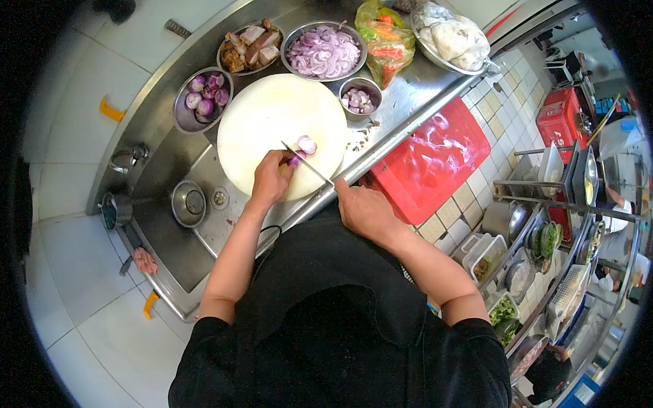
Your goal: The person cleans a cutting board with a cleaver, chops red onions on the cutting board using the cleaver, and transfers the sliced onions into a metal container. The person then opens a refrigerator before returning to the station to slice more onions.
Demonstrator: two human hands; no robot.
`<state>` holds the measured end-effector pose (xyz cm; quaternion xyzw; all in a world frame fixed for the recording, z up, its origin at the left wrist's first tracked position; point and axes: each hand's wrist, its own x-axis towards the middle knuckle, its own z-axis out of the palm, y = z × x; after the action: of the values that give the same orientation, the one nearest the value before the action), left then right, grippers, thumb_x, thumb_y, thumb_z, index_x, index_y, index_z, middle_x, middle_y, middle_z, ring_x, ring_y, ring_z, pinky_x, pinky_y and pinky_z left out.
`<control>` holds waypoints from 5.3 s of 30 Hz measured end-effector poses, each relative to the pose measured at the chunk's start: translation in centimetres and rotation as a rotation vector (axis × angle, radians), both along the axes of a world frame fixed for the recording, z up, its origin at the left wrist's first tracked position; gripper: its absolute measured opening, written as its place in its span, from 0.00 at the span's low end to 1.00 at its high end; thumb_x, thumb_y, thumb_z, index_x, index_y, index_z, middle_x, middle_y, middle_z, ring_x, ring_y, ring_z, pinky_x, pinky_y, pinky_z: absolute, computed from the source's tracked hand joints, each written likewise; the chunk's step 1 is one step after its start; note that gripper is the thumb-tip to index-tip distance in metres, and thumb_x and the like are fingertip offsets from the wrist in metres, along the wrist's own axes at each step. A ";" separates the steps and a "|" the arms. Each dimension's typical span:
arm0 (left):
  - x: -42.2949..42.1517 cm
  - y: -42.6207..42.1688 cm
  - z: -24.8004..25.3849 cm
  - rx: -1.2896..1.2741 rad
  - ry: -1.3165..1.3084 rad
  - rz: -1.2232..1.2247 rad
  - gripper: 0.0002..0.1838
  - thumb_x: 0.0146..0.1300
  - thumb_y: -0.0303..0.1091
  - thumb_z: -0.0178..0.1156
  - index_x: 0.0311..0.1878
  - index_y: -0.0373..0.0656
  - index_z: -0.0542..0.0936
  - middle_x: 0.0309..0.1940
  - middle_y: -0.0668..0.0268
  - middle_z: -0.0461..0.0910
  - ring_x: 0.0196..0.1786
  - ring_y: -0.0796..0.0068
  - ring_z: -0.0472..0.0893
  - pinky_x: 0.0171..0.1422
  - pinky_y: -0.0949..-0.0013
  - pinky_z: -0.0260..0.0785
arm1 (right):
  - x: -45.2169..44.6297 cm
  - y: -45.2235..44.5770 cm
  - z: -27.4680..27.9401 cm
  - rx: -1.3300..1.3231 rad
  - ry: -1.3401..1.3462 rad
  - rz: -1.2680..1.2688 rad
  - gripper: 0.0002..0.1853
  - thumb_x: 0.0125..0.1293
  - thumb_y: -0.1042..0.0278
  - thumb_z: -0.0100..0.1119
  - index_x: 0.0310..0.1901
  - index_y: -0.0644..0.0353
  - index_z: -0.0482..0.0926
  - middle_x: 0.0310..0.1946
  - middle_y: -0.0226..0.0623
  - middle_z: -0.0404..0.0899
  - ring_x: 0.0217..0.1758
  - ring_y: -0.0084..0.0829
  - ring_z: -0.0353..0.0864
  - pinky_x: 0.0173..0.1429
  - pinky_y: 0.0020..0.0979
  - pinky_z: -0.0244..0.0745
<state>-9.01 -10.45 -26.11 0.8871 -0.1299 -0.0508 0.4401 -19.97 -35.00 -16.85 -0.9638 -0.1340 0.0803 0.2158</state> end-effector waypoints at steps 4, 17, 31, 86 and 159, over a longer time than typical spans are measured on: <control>-0.1 -0.2 0.0 -0.017 -0.017 0.022 0.14 0.66 0.26 0.72 0.54 0.35 0.84 0.52 0.52 0.86 0.55 0.51 0.87 0.61 0.55 0.80 | 0.0 0.0 0.0 -0.018 0.027 0.002 0.07 0.77 0.71 0.52 0.51 0.64 0.73 0.24 0.50 0.83 0.29 0.53 0.87 0.33 0.54 0.80; 0.6 0.0 0.5 -0.005 0.099 0.046 0.18 0.64 0.26 0.74 0.56 0.37 0.83 0.50 0.51 0.86 0.54 0.53 0.88 0.61 0.55 0.80 | 1.6 -0.2 1.1 -0.061 0.223 -0.022 0.10 0.77 0.70 0.51 0.53 0.66 0.71 0.29 0.57 0.86 0.35 0.59 0.89 0.38 0.59 0.80; 2.6 0.9 1.4 0.061 0.073 -0.297 0.23 0.62 0.29 0.74 0.61 0.40 0.85 0.57 0.52 0.86 0.60 0.48 0.85 0.68 0.54 0.77 | 0.9 -0.4 0.2 -0.007 0.300 -0.134 0.10 0.80 0.68 0.47 0.52 0.67 0.70 0.34 0.63 0.86 0.41 0.63 0.88 0.46 0.63 0.79; 7.2 -7.6 3.5 -0.002 0.045 0.069 0.31 0.58 0.42 0.83 0.62 0.36 0.86 0.52 0.55 0.86 0.45 0.68 0.88 0.53 0.64 0.83 | -2.4 -13.4 -0.6 0.465 0.054 -0.667 0.08 0.84 0.66 0.54 0.50 0.62 0.70 0.25 0.36 0.74 0.25 0.28 0.75 0.30 0.37 0.71; 2.7 -0.7 1.0 0.091 0.126 -0.155 0.19 0.62 0.27 0.75 0.56 0.41 0.88 0.50 0.55 0.86 0.48 0.59 0.89 0.58 0.60 0.81 | 2.5 -2.7 0.1 0.091 0.301 -0.116 0.13 0.81 0.64 0.49 0.55 0.66 0.72 0.39 0.68 0.86 0.47 0.68 0.86 0.53 0.65 0.77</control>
<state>-6.26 -11.10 -25.14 0.8885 -0.1680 -0.1461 0.4013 -17.44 -37.70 -16.73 -0.9363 -0.0481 0.2049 0.2812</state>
